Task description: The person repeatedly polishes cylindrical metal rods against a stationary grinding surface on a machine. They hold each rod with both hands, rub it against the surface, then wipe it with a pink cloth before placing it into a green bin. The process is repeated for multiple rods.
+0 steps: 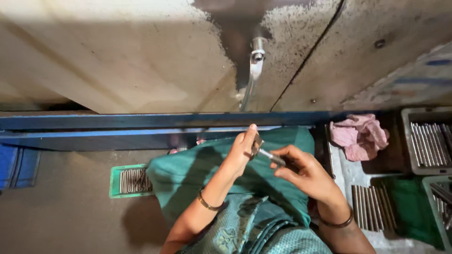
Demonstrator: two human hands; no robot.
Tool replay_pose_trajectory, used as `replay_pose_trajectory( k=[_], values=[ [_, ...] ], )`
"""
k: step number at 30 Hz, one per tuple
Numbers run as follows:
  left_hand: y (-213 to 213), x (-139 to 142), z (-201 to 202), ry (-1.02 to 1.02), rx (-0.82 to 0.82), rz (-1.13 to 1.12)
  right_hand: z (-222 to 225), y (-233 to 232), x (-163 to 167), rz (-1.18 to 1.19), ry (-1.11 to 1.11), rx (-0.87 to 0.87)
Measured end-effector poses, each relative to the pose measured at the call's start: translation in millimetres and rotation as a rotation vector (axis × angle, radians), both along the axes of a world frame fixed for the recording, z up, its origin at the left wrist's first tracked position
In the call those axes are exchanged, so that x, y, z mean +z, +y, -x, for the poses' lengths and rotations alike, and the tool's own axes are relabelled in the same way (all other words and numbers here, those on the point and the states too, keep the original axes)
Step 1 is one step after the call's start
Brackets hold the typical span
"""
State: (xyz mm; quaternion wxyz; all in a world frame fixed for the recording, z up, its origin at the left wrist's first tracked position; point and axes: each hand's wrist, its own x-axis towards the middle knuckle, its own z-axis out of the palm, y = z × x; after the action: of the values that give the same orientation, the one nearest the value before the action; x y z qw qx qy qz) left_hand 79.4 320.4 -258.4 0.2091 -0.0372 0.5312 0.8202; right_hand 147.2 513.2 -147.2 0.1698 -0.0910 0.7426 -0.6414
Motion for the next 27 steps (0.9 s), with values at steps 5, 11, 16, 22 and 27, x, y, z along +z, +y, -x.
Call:
replay_pose_trajectory(
  k=[5,11,16,22,27],
  values=[
    [3.6,20.4,-7.2,0.049,-0.064,-0.012,10.7,-3.9,-19.4,0.004,0.009,-0.004],
    [13.7,32.2,-8.9,0.05,-0.111,0.018,24.1,21.0,-45.3,0.116,-0.121,0.068],
    [25.0,34.1,-6.1,0.051,-0.132,0.026,26.4,35.8,-59.1,0.15,-0.151,0.068],
    [45.6,32.0,-3.7,0.203,-0.19,0.091,30.0,57.4,-64.0,0.105,-0.12,0.088],
    [70.7,22.0,12.5,0.038,-0.172,0.048,29.5,65.2,-58.1,0.072,0.017,0.071]
  ],
)
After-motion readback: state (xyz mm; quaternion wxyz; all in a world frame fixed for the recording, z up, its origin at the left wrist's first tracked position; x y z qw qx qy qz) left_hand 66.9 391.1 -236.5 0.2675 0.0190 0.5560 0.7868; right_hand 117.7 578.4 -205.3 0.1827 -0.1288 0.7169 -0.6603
